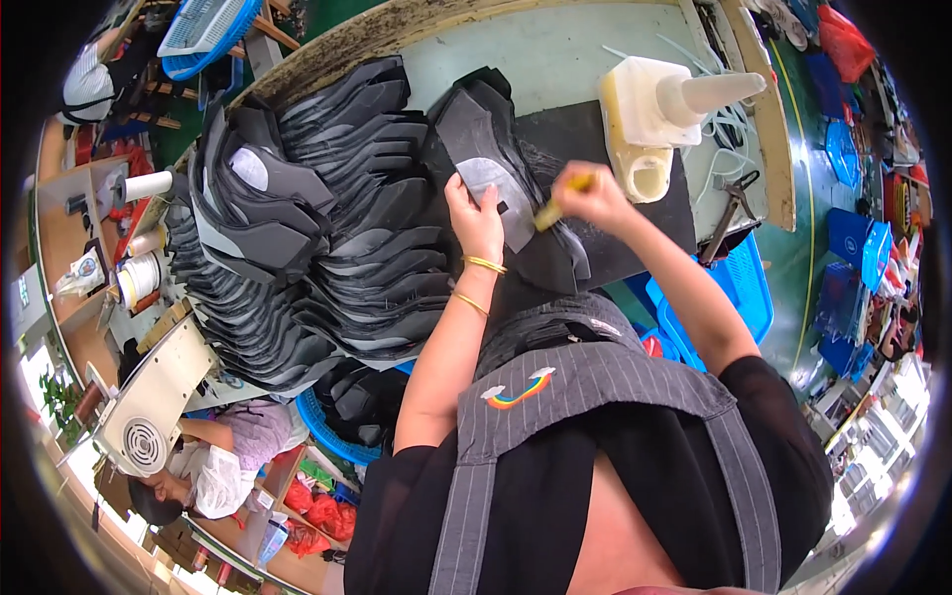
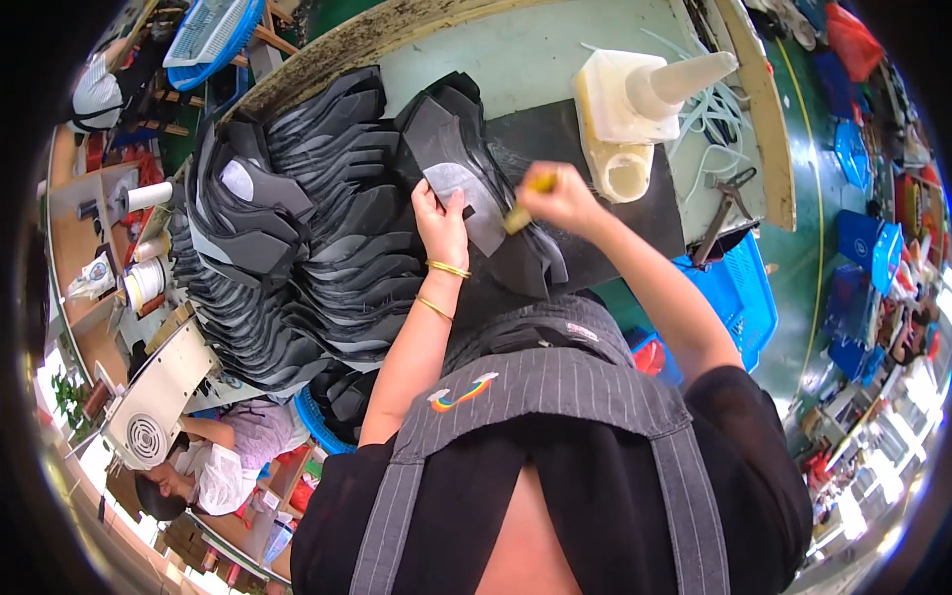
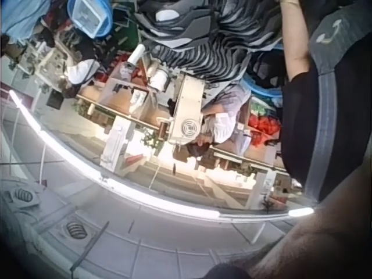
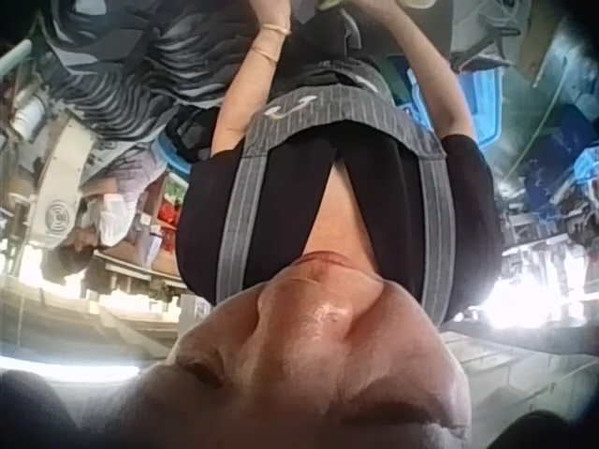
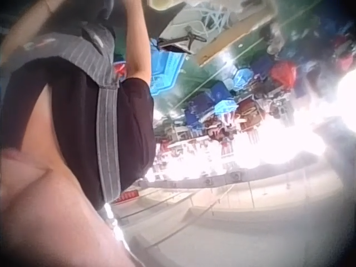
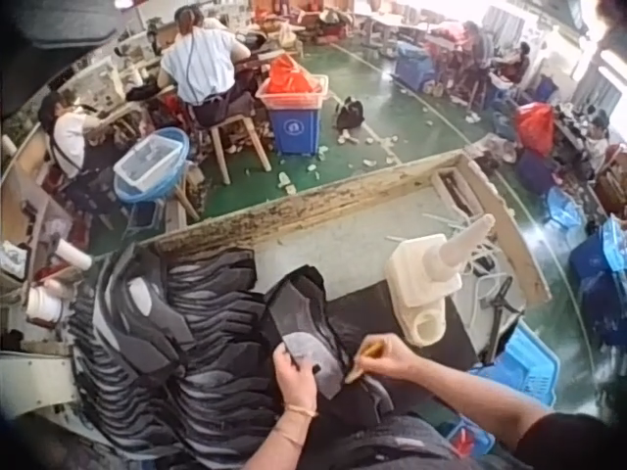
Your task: Applying adhesive to various shoe components using a hand brush in a factory setting.
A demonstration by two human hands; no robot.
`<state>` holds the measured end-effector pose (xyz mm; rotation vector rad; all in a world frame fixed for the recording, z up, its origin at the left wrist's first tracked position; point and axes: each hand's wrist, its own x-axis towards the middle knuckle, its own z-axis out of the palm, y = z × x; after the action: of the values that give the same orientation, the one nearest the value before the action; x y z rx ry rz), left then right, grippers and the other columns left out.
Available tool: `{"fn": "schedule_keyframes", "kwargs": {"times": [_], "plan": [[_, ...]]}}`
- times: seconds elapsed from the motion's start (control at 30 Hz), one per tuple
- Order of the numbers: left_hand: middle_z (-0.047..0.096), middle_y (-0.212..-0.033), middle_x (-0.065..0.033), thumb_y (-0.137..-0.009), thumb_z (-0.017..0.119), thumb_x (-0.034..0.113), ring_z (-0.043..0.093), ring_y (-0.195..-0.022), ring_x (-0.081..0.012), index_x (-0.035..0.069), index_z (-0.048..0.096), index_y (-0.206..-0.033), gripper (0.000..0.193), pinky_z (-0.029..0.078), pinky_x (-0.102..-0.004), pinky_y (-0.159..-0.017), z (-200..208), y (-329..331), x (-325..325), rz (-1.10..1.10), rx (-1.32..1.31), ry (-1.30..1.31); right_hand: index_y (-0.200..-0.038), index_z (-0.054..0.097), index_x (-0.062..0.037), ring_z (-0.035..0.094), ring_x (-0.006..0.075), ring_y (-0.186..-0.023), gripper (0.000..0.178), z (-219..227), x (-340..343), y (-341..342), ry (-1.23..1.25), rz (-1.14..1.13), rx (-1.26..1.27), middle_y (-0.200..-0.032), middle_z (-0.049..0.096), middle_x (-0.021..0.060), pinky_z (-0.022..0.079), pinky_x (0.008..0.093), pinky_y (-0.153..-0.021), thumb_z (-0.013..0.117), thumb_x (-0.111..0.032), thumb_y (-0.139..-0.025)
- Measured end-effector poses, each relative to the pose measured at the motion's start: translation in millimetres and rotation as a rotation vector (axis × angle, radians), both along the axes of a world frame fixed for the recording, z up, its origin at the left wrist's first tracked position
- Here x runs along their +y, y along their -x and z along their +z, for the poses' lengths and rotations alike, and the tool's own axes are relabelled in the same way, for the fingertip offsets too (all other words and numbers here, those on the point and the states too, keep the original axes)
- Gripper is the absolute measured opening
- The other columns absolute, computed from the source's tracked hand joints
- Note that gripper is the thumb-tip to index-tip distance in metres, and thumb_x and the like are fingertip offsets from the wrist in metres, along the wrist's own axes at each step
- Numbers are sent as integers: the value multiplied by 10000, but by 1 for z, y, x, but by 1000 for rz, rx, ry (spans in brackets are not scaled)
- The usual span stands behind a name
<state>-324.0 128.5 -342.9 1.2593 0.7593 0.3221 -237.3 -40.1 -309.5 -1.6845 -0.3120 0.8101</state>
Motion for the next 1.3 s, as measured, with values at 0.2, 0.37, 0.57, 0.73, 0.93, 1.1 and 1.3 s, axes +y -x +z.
{"fn": "schedule_keyframes", "kwargs": {"times": [0.2,0.37,0.57,0.73,0.93,1.1,1.3], "plan": [[546,-1153,-157,-810,577,-50,558,-1038,-219,-31,397,-1189,420,415,-296,-916,9,-10,-17,44,-24,-82,-831,586,0,581,90,-725,128,24,-6,12,-154,27,-220,-772,615,38,483,242,-644,653,-103,-793],[554,-1148,-155,-788,588,-75,560,-1034,-216,-40,401,-1173,429,409,-297,-923,4,-19,-20,84,-2,-115,-802,594,-19,580,95,-680,118,-2,-61,41,63,148,-116,-751,603,45,474,237,-603,662,-107,-763],[576,-1102,-152,-763,608,-91,582,-977,-204,-35,428,-1132,414,442,-293,-874,6,-26,-12,115,67,-11,-792,593,-16,579,153,-710,87,-20,-72,58,-66,63,-290,-774,602,73,463,269,-661,647,-54,-734],[608,-999,-124,-760,627,-79,601,-876,-193,-28,432,-1143,433,486,-294,-793,-4,-25,-3,97,39,27,-800,594,-11,567,112,-740,73,18,-64,48,-71,-127,-131,-786,600,48,463,259,-682,641,-48,-758],[614,-964,-115,-790,652,-20,598,-830,-165,-24,445,-1126,394,500,-270,-726,-4,-22,13,27,57,239,-827,605,-19,569,91,-666,94,1,-102,53,166,130,-105,-761,611,39,463,246,-599,648,-97,-797],[603,-1002,-104,-964,384,412,605,-863,-191,-6,509,-1066,448,487,-310,-798,7,-19,34,-102,89,603,-884,618,-2,609,118,-626,258,71,5,-16,-47,-103,95,-787,642,59,496,234,-569,613,-260,-868],[616,-917,-66,-893,546,268,586,-799,-148,11,565,-1015,285,469,-288,-746,5,-22,50,-179,72,679,-831,615,-12,569,132,-583,142,43,68,-23,103,142,-579,-680,593,82,454,270,-518,667,-142,-811]]}}
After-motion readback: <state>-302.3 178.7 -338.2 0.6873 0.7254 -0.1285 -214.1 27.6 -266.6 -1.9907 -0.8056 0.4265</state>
